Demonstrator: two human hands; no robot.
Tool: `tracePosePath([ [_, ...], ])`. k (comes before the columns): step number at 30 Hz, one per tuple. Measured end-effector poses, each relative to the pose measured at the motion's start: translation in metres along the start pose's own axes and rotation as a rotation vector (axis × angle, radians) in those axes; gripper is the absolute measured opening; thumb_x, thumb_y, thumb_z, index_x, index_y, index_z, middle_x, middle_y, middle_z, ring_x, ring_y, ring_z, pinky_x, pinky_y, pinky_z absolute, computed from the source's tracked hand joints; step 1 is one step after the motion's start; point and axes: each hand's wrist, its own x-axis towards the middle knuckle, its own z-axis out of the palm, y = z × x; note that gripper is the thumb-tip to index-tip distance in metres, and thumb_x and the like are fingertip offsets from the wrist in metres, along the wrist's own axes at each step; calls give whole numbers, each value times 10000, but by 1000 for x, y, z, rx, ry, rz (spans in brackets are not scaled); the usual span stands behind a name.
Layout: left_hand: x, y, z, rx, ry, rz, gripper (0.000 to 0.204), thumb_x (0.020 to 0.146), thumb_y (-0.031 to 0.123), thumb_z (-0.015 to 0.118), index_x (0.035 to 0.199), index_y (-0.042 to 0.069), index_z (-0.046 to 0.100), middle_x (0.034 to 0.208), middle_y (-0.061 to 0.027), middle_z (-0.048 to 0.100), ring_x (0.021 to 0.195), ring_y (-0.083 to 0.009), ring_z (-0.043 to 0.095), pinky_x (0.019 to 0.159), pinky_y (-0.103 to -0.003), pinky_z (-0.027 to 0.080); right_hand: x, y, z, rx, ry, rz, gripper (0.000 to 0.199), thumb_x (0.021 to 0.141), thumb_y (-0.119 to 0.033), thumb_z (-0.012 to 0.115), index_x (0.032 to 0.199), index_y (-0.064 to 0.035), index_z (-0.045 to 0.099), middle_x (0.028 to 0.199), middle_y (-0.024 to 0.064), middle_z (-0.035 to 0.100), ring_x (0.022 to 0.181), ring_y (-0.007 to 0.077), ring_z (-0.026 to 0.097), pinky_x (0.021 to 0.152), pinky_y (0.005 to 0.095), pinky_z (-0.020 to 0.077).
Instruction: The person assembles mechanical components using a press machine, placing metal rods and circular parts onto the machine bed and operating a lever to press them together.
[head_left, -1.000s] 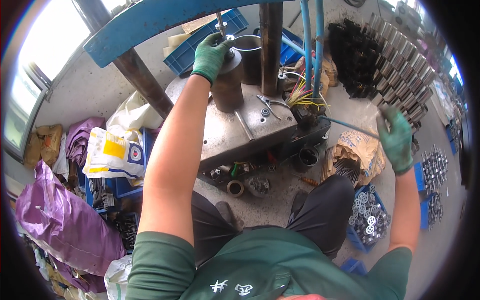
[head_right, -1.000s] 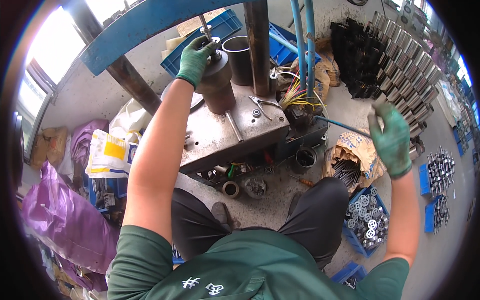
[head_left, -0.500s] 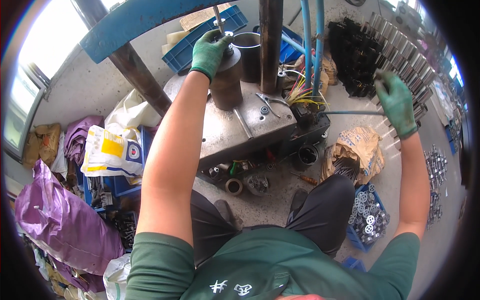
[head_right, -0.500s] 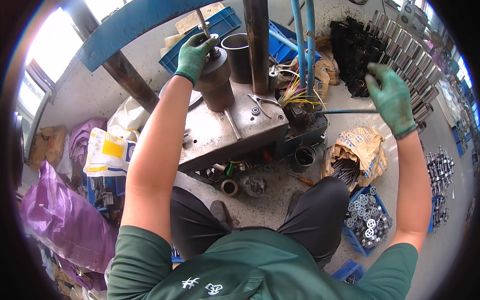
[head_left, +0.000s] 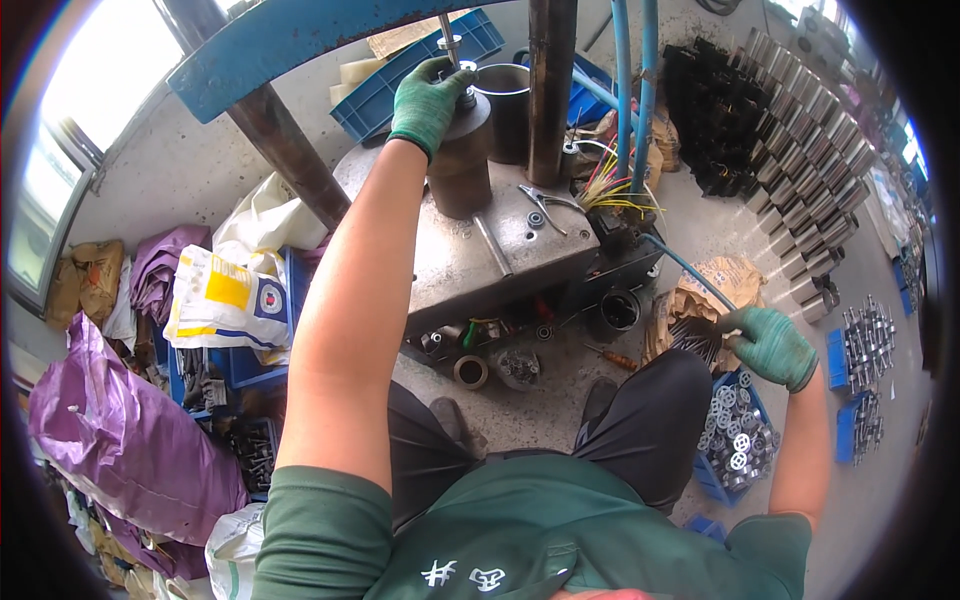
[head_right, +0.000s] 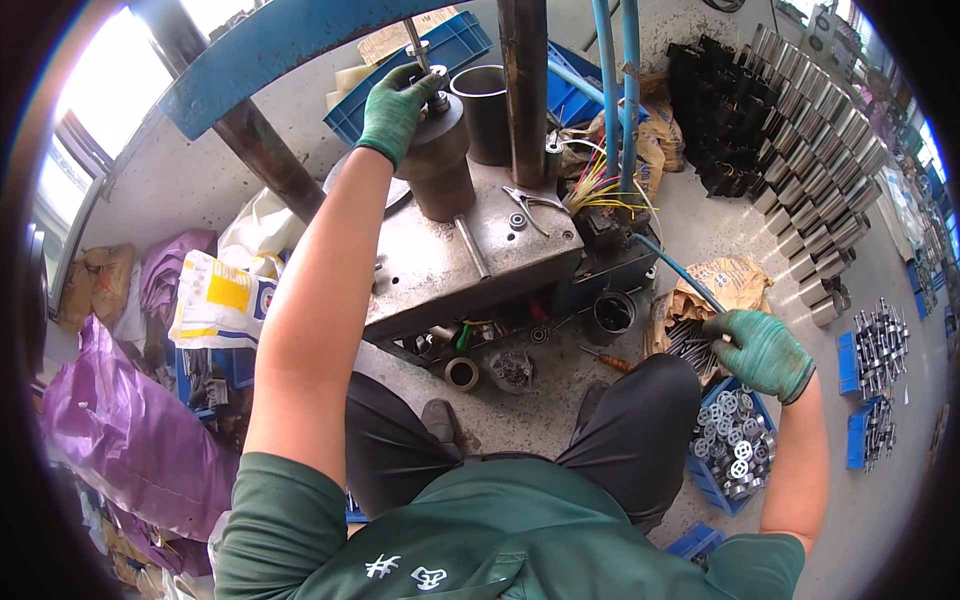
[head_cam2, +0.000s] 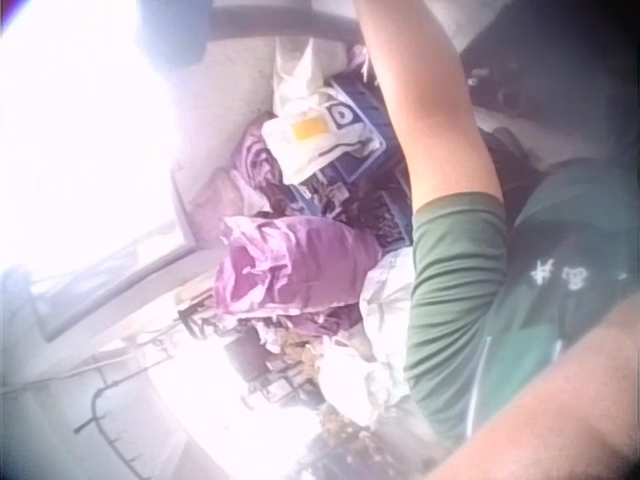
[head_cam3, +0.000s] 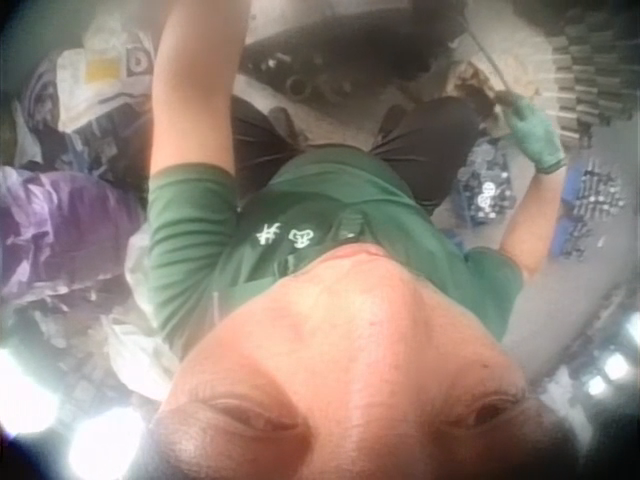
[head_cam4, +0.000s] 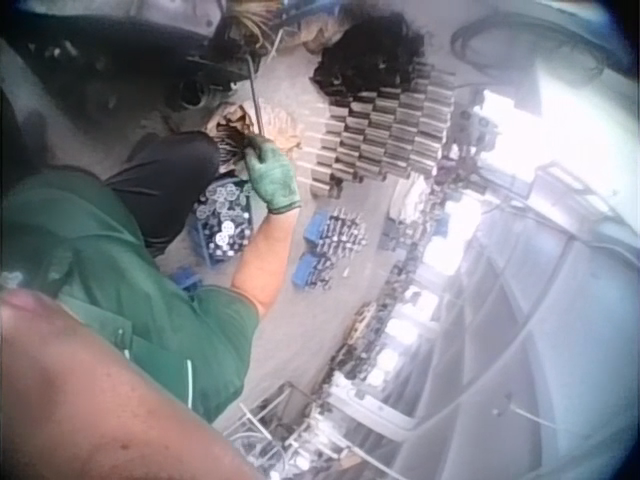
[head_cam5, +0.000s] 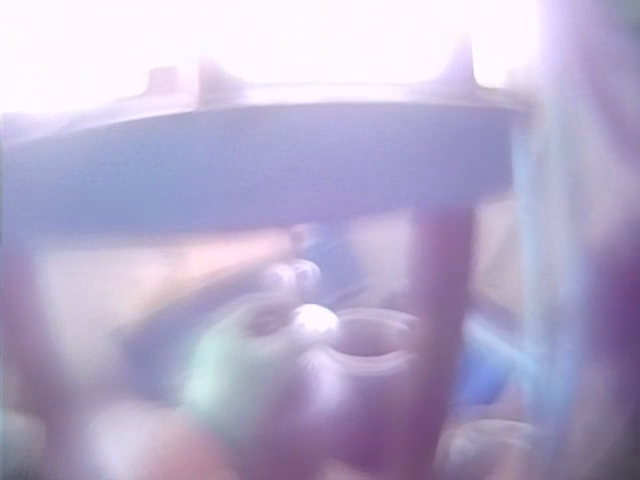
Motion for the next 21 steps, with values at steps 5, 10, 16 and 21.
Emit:
tracePosePath([
  [5,1,-2,-1,59,28,37,375,939,187,844,1267,32,748,1026,-66,790,832,-127,728,789,-276,602,-1,19,12,-137,-13,-88,339,922,-182,646,1205,-36,760,1101,198,763,1031,390,727,962,455,572],
  [10,2,-4,-1,80,15,40,401,949,222,835,1293,38,741,1050,-76,792,877,-128,739,846,-283,609,-1,17,9,-69,-62,-68,329,928,-169,642,1208,-41,759,1133,204,759,1036,387,729,965,457,574],
  [16,2,-5,-1,97,40,72,339,956,216,839,1245,54,767,1030,-24,782,880,-102,705,804,-263,572,-2,16,8,-178,-154,-149,324,928,-165,631,1195,-34,761,1145,209,755,1051,386,725,969,462,571],
  [21,0,-2,0,69,22,4,350,956,202,837,1257,44,757,1039,-40,779,904,-113,714,835,-264,590,2,-1,-4,-33,-35,9,353,913,-173,637,1212,-31,760,1187,205,752,1097,382,715,1005,452,557],
])
